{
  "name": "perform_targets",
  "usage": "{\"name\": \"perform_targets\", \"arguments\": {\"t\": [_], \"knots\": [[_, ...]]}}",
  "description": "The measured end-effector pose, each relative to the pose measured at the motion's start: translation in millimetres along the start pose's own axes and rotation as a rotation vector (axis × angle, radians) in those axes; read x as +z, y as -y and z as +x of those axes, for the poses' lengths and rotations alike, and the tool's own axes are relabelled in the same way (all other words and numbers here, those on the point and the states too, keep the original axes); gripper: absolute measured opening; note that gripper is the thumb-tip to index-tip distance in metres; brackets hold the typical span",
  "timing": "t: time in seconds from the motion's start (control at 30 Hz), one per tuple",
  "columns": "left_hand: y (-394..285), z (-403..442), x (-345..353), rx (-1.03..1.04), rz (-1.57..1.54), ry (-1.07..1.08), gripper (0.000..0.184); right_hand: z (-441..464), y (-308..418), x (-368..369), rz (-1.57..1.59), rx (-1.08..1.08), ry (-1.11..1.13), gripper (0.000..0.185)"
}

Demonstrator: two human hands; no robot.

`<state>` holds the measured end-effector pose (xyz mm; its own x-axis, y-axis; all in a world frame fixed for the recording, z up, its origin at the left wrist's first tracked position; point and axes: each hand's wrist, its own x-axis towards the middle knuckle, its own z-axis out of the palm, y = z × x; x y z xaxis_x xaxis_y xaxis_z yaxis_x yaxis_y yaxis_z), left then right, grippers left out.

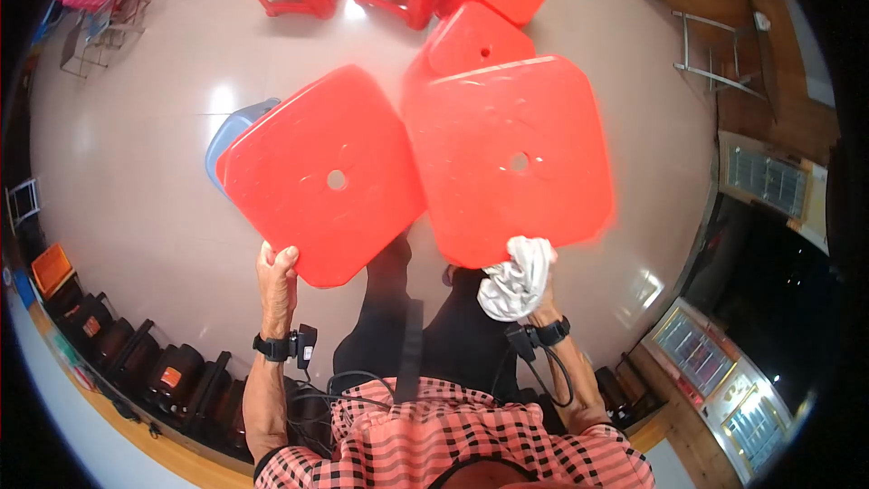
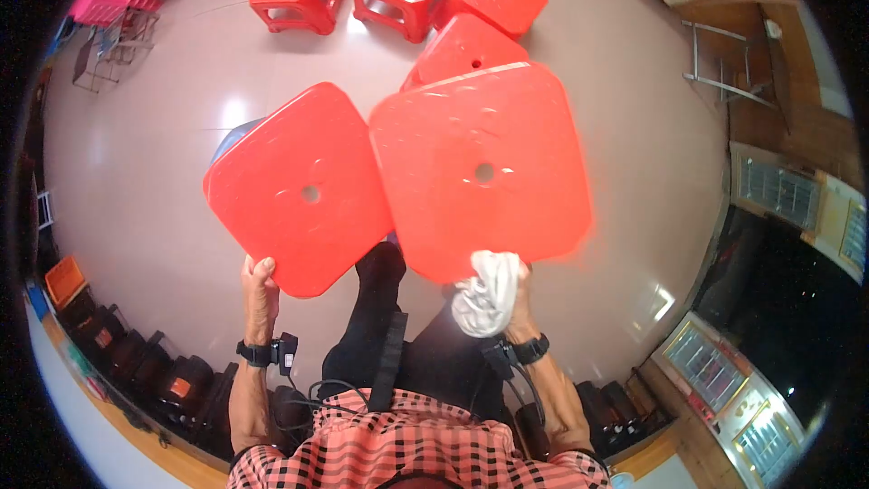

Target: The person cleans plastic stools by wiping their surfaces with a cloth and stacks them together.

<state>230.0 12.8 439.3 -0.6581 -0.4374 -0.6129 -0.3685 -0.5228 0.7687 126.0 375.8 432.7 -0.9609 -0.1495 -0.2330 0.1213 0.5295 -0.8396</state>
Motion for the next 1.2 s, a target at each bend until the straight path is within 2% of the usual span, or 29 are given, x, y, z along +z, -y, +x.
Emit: {"name": "perform_targets", "arguments": {"t": [0.07,0.17,0.2,0.23,0.33,0.37,0.4,0.57,0.6,0.63,0.67,0.8,0.83,0.93,1.07,1.2], "knots": [[-6,4,-23,0.021,-0.048,-0.054,0.066,32,21,22,0.217,0.126,0.109,0.028],[-7,13,-48,0.084,-0.136,-0.123,0.057,80,60,49,0.494,0.285,0.255,0.045],[-15,20,-50,0.105,-0.154,-0.151,0.054,93,76,62,0.774,0.492,0.248,0.050],[-27,26,-51,0.124,-0.171,-0.181,0.052,106,78,74,0.745,0.373,0.295,0.061],[-53,54,-64,0.164,-0.183,-0.221,0.049,146,89,112,0.879,0.387,0.364,0.068],[-64,67,-70,0.167,-0.176,-0.224,0.048,163,94,124,0.821,0.385,0.380,0.069],[-51,66,-59,0.178,-0.168,-0.238,0.047,165,76,118,0.847,0.393,0.373,0.070],[-102,142,-59,0.158,-0.101,-0.251,0.045,240,82,169,0.974,0.449,0.337,0.067],[-136,167,-64,0.150,-0.074,-0.255,0.045,263,102,189,0.933,0.449,0.350,0.059],[-123,158,-42,0.158,-0.049,-0.256,0.044,260,82,171,0.898,0.434,0.366,0.050],[-138,170,-30,0.162,-0.025,-0.253,0.044,276,83,170,0.861,0.421,0.377,0.041],[-188,225,-19,0.158,0.133,-0.281,0.041,318,88,183,1.174,0.674,0.379,0.056],[-197,239,-28,0.154,0.170,-0.286,0.040,326,90,193,1.209,0.634,0.393,0.063],[-221,277,-36,0.211,0.225,-0.308,0.037,340,115,211,1.213,0.671,0.294,0.066],[-257,310,-34,0.180,0.200,-0.279,0.035,355,114,218,1.276,0.656,0.323,0.060],[-274,338,-32,0.190,0.202,-0.245,0.033,358,116,223,1.270,0.674,0.259,0.059]]}}
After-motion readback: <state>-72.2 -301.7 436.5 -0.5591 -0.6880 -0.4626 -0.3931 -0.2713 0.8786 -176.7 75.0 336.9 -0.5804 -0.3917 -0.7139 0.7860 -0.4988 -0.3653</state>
